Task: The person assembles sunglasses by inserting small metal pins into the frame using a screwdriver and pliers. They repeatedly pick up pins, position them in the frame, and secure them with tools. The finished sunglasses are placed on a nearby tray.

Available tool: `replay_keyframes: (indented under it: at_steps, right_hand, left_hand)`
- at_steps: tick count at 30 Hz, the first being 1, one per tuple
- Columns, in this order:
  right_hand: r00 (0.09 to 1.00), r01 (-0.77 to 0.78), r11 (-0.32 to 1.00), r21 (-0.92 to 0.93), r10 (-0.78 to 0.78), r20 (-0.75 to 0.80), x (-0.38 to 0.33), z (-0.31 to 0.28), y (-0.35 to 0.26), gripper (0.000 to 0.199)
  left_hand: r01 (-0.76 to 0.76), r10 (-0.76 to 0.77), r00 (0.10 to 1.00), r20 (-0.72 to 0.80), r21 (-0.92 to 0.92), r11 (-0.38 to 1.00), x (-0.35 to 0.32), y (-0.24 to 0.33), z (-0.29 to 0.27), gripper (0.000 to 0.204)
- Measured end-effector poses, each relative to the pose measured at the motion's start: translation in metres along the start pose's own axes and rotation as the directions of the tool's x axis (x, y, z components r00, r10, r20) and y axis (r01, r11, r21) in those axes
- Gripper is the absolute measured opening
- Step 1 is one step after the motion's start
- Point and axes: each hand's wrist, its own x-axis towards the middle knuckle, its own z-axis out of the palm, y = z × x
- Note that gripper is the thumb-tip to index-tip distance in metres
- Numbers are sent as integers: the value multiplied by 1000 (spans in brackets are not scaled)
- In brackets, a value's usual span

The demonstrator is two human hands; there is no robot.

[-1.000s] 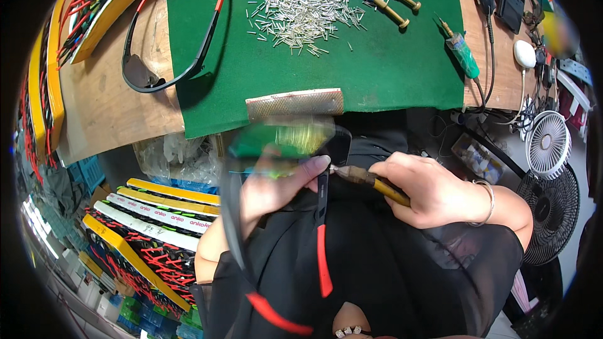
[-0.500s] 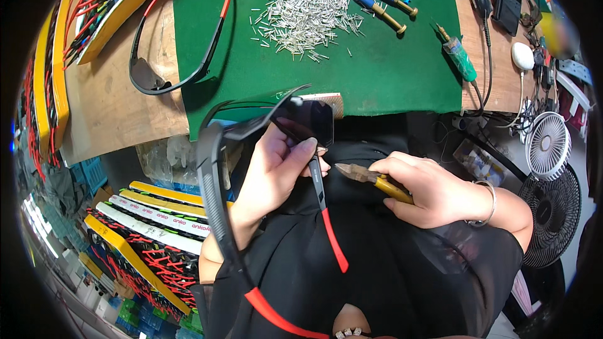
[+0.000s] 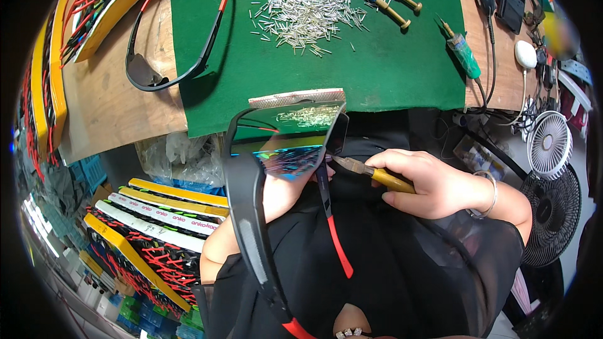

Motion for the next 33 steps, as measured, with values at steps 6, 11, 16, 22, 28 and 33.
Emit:
replay_keyframes:
  at_steps: [6, 11, 16, 22, 28, 33]
  right_hand:
    - [999, -32, 998, 58, 29, 38, 2, -2, -2, 32]
    - [997, -64, 993, 103, 59, 56, 3, -3, -2, 29]
    - [992, -94, 989, 118, 83, 94, 4, -4, -2, 23]
    - [987, -128, 988, 85, 119, 103, 3, -5, -6, 23]
    - [995, 60, 929, -365, -84, -50, -1, 7, -4, 38]
    - [997, 46, 933, -357, -65, -41, -3, 5, -5, 42]
  left_hand:
    - [-2, 1, 1000, 12, 8, 1000, 1, 1, -1, 14]
    - [88, -92, 996, 3, -323, 942, 4, -8, -6, 15]
    - [166, -156, 985, 70, -176, 970, 2, -16, -16, 20]
    - [125, -118, 988, 104, -58, 991, 3, -8, -15, 21]
    - [323, -215, 893, 395, -231, 918, 21, -10, -30, 19]
    - [26, -29, 986, 165, 21, 999, 10, -14, -19, 24]
